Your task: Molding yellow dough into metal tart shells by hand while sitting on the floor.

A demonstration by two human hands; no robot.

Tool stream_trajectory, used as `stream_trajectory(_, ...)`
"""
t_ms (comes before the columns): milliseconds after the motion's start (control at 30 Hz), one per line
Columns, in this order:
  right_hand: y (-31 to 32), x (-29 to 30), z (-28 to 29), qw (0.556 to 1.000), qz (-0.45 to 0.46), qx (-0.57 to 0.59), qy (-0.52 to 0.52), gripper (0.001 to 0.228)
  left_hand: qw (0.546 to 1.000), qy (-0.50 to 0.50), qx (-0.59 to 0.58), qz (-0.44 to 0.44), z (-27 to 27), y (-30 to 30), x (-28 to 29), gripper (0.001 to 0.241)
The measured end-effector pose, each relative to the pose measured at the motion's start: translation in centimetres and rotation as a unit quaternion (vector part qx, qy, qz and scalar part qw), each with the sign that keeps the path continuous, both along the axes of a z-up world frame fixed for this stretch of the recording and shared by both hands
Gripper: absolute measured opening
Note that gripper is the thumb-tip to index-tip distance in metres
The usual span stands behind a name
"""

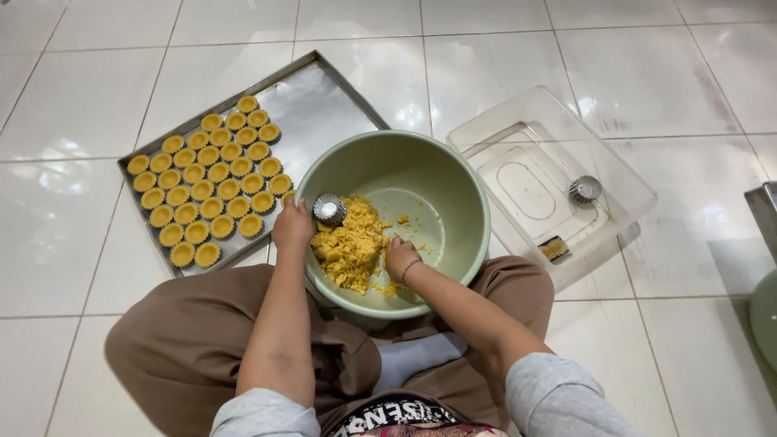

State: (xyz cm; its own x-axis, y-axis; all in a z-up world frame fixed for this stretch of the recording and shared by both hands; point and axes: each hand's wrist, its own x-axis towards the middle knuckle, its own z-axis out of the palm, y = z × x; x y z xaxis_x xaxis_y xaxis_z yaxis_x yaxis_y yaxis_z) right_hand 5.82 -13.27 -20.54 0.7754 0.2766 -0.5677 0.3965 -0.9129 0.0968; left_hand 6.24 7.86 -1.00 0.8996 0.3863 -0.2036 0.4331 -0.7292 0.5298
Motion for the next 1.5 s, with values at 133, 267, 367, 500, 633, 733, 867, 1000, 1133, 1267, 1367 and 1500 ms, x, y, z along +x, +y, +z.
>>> stream_trajectory(133, 1.5, -5.7, 4.4, 0.984, 0.155, -0.092, 0.014, 0.053, 0.999, 0.023, 0.010, -0.042, 0.5, 0.5, -0.2, 0.046)
stream_trajectory(267, 2.1, -7.7, 7.7, 0.976, 0.147, 0.002, 0.160, 0.051, 0.997, 0.017, -0.021, -0.077, 1.3, 0.7, -0.8, 0.045)
stream_trajectory(367, 2.3, -8.9, 14.1, 0.957, 0.028, 0.111, 0.266, 0.062, 0.996, 0.008, -0.047, -0.078, 0.6, 1.2, -0.7, 0.044)
stream_trajectory(500, 2.9, -10.3, 13.3, 0.931, -0.020, 0.217, 0.291, 0.051, 0.993, 0.011, -0.074, -0.087, 0.0, 1.9, 0.0, 0.044)
stream_trajectory(633, 3.3, -10.1, 14.2, 0.927, 0.007, 0.185, 0.325, 0.029, 0.992, -0.003, -0.094, -0.088, -3.1, 3.6, -0.2, 0.046)
stream_trajectory(733, 3.3, -10.1, 16.7, 0.923, -0.025, 0.190, 0.333, 0.034, 0.989, -0.022, -0.121, -0.084, -2.7, 4.2, -1.5, 0.039)
stream_trajectory(867, 3.0, -10.7, 18.7, 0.916, -0.040, 0.184, 0.353, 0.070, 0.987, 0.002, -0.147, -0.058, -1.8, 3.9, -2.9, 0.037)
stream_trajectory(1000, 2.0, -12.1, 13.6, 0.933, 0.014, 0.229, 0.278, 0.046, 0.981, 0.021, -0.191, -0.026, 0.1, 3.5, -4.9, 0.033)
stream_trajectory(1133, 2.7, -12.9, 13.9, 0.950, 0.011, 0.193, 0.246, 0.035, 0.981, 0.019, -0.191, -0.019, 0.2, 3.7, -5.9, 0.037)
stream_trajectory(1267, 1.6, -12.3, 15.2, 0.937, 0.012, 0.216, 0.272, 0.039, 0.982, 0.014, -0.190, -0.012, 0.6, 3.7, -5.9, 0.037)
stream_trajectory(1367, 0.1, -12.1, 14.6, 0.933, 0.048, 0.227, 0.274, 0.042, 0.979, 0.016, -0.203, -0.001, 1.5, 3.6, -6.2, 0.035)
stream_trajectory(1500, 0.2, -12.3, 15.2, 0.939, -0.038, 0.216, 0.265, 0.027, 0.977, 0.039, -0.209, 0.027, 2.9, 3.3, -6.4, 0.052)
